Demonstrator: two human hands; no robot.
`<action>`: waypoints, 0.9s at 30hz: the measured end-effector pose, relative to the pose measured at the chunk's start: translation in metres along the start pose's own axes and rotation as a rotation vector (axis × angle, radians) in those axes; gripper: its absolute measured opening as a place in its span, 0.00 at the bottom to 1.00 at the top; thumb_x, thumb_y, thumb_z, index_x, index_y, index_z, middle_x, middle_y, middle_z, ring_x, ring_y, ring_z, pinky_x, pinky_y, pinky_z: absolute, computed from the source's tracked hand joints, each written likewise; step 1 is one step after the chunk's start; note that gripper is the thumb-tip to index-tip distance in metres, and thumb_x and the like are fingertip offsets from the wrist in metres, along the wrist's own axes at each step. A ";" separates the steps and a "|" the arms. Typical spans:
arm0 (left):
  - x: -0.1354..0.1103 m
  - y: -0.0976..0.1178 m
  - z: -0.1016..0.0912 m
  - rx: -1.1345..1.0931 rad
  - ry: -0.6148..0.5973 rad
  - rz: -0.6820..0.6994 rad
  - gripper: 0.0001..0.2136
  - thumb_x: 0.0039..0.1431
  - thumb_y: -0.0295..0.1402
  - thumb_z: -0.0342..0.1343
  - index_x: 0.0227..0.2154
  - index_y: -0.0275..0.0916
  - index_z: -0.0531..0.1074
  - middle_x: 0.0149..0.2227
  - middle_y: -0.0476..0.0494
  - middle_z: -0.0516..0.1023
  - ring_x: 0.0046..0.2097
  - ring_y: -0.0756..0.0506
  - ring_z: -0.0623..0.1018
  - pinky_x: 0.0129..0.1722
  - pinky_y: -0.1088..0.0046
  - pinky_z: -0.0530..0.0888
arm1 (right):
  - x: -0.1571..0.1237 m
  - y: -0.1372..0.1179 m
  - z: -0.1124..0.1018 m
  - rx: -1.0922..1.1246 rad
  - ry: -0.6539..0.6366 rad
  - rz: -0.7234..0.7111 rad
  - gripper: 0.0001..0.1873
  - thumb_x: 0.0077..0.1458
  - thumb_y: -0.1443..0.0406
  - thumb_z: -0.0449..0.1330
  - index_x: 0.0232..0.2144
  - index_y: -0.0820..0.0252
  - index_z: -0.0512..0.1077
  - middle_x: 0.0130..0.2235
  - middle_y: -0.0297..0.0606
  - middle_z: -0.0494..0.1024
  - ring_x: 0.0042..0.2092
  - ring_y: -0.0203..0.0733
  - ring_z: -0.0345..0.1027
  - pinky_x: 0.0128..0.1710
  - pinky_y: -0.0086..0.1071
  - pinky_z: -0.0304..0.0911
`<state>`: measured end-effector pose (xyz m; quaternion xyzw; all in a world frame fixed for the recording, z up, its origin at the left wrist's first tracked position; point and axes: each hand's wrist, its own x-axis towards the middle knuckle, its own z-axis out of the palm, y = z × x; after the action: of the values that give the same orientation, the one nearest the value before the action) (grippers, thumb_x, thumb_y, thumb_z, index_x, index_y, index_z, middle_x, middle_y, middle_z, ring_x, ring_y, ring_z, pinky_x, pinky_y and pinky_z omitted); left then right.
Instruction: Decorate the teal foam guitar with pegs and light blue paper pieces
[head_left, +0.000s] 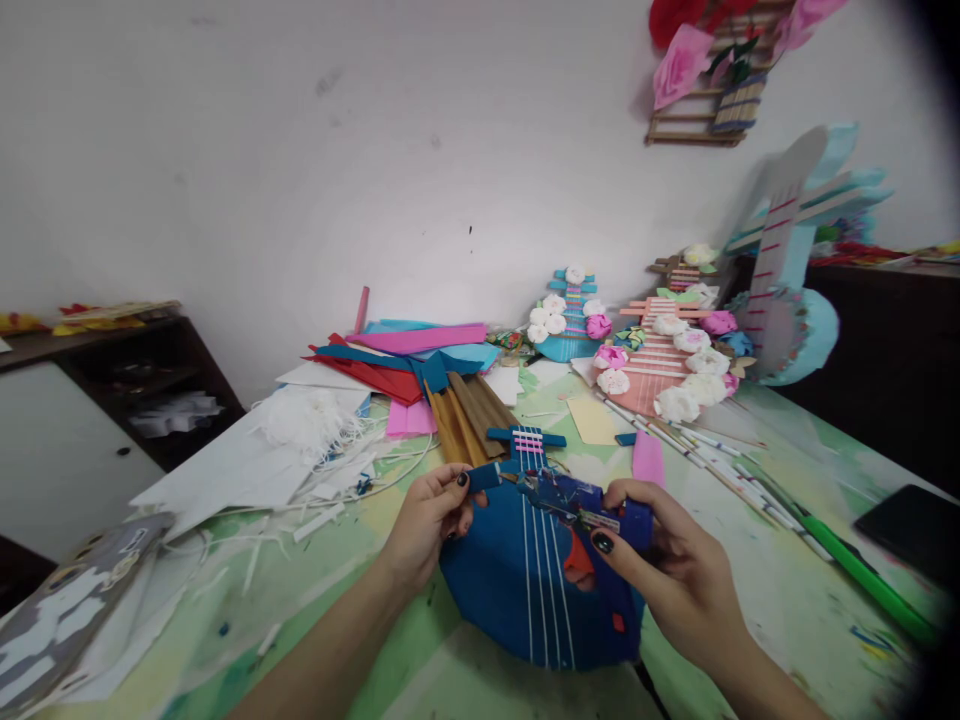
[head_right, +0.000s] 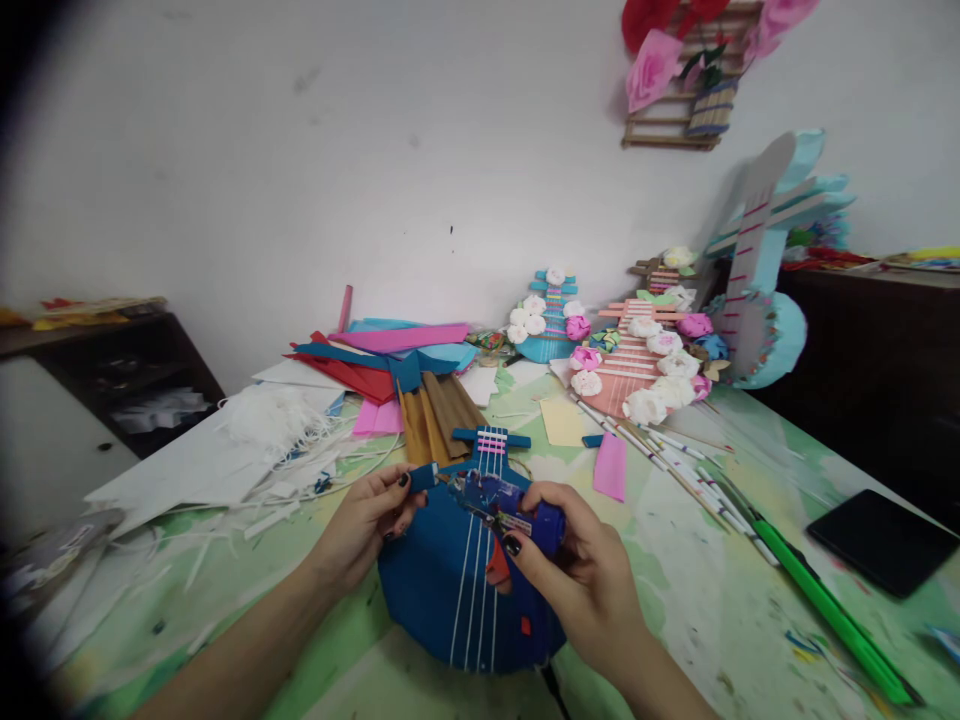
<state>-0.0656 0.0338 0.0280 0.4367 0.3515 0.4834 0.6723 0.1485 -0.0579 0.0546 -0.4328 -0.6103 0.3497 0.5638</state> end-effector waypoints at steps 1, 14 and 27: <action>0.000 0.000 0.000 0.000 -0.002 0.002 0.16 0.46 0.38 0.64 0.32 0.33 0.68 0.23 0.46 0.76 0.15 0.58 0.64 0.15 0.82 0.51 | 0.000 0.000 0.000 0.010 -0.005 0.001 0.09 0.55 0.62 0.59 0.37 0.54 0.63 0.26 0.30 0.73 0.23 0.36 0.70 0.21 0.26 0.67; -0.001 0.003 0.002 0.015 -0.001 0.015 0.14 0.46 0.37 0.63 0.32 0.33 0.68 0.23 0.46 0.75 0.16 0.57 0.63 0.16 0.82 0.54 | -0.005 0.001 0.002 0.065 -0.071 0.104 0.15 0.54 0.62 0.60 0.35 0.52 0.54 0.29 0.35 0.78 0.29 0.44 0.76 0.27 0.34 0.69; -0.002 0.004 0.002 0.025 0.013 -0.003 0.17 0.44 0.38 0.65 0.32 0.33 0.67 0.23 0.46 0.74 0.16 0.58 0.63 0.15 0.83 0.55 | 0.001 -0.002 0.000 -0.352 0.148 -0.197 0.17 0.47 0.63 0.63 0.23 0.55 0.55 0.18 0.24 0.60 0.19 0.30 0.51 0.17 0.25 0.48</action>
<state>-0.0655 0.0321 0.0322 0.4414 0.3626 0.4807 0.6653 0.1484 -0.0578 0.0564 -0.4875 -0.6582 0.1479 0.5543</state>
